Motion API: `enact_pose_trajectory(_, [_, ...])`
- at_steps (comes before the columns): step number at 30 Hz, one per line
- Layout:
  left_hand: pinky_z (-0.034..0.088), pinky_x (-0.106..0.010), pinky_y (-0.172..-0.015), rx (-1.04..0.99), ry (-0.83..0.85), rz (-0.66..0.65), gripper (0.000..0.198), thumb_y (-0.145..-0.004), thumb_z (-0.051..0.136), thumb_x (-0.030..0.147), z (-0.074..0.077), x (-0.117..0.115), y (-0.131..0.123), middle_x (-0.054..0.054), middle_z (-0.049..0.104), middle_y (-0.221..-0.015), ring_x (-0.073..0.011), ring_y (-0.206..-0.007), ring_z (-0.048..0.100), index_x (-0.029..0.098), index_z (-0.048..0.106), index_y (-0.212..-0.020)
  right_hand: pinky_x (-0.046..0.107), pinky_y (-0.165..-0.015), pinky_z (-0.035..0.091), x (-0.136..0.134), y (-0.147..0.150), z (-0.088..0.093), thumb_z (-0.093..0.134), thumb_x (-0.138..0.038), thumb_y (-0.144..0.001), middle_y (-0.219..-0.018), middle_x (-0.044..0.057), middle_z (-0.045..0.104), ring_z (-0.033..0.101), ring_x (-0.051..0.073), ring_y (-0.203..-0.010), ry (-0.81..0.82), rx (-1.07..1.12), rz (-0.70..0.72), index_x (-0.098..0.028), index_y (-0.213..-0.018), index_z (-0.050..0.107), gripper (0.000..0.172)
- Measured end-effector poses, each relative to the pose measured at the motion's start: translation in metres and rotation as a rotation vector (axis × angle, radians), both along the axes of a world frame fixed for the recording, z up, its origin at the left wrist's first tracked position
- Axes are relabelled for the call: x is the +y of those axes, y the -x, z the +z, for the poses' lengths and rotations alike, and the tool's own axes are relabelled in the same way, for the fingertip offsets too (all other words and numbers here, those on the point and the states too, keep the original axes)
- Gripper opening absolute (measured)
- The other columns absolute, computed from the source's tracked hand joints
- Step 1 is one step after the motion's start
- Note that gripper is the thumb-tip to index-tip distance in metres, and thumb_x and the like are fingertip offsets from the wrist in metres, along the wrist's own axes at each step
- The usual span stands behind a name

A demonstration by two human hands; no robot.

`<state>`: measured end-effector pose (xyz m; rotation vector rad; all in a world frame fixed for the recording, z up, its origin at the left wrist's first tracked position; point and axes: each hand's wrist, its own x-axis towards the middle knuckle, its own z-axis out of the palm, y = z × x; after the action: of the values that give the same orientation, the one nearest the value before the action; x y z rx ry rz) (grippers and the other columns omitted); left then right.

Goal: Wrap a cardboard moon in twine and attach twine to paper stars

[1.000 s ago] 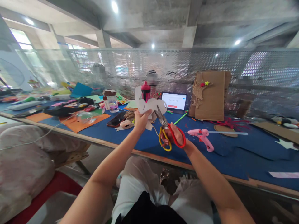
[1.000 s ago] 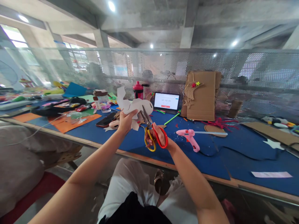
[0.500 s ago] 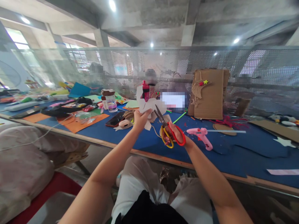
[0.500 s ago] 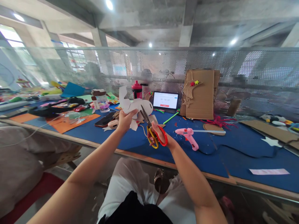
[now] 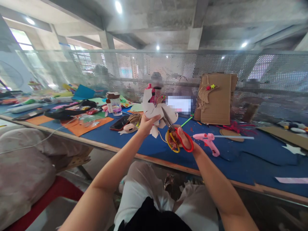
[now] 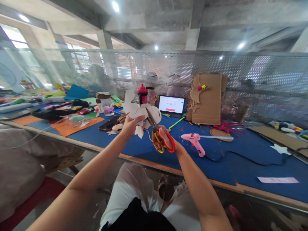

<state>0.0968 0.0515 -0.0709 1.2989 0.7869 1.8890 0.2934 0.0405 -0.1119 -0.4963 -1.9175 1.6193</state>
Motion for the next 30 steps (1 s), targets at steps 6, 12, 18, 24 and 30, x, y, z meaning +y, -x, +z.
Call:
enact_pose_trajectory(6, [0.054,-0.028,-0.063,0.038,-0.006,-0.100,0.031,-0.053,0.083,0.030,0.006,-0.006,0.002,-0.006,0.070,-0.074,-0.0169,-0.066,0.063,0.013,0.069,-0.075,0.026,-0.053,0.049,-0.001,-0.001,-0.001,0.035,-0.086,-0.076,-0.058,-0.002,0.044,0.047,0.012,-0.053,-0.021,0.023,-0.036,-0.017,-0.080,0.056,0.071])
enact_pose_trajectory(12, [0.055,-0.028,-0.065,0.069,0.018,-0.125,0.028,-0.053,0.083,0.028,0.010,-0.010,0.004,-0.005,0.070,-0.074,-0.0170,-0.066,0.063,0.015,0.070,-0.073,0.024,-0.049,0.045,-0.006,0.000,0.003,0.039,-0.085,-0.075,-0.059,-0.003,0.045,0.045,0.011,-0.050,-0.063,0.038,-0.070,-0.018,-0.079,0.052,0.068])
enact_pose_trajectory(18, [0.054,-0.028,-0.070,0.105,0.012,-0.148,0.030,-0.055,0.082,0.027,0.012,-0.013,0.005,-0.008,0.070,-0.079,-0.0182,-0.071,0.065,0.013,0.070,-0.079,0.025,-0.048,0.046,-0.008,-0.002,0.004,0.036,-0.084,-0.077,-0.060,-0.002,0.048,0.046,0.010,-0.047,-0.125,-0.007,-0.076,-0.018,-0.080,0.051,0.068])
enact_pose_trajectory(24, [0.055,-0.028,-0.063,0.170,0.031,-0.157,0.032,-0.054,0.083,0.029,0.016,-0.014,0.009,-0.006,0.070,-0.075,-0.0176,-0.066,0.064,0.014,0.070,-0.080,0.024,-0.045,0.045,-0.009,-0.003,0.004,0.036,-0.087,-0.074,-0.059,-0.003,0.045,0.045,0.011,-0.049,-0.105,-0.021,-0.071,-0.019,-0.079,0.050,0.069])
enact_pose_trajectory(30, [0.053,-0.027,-0.057,0.239,0.027,-0.171,0.028,-0.054,0.083,0.032,0.019,-0.016,0.014,-0.005,0.068,-0.068,-0.0165,-0.059,0.062,0.016,0.069,-0.072,0.025,-0.042,0.042,-0.006,-0.003,0.002,0.031,-0.086,-0.076,-0.055,-0.003,0.042,0.043,0.010,-0.046,-0.150,-0.057,-0.063,-0.019,-0.074,0.051,0.070])
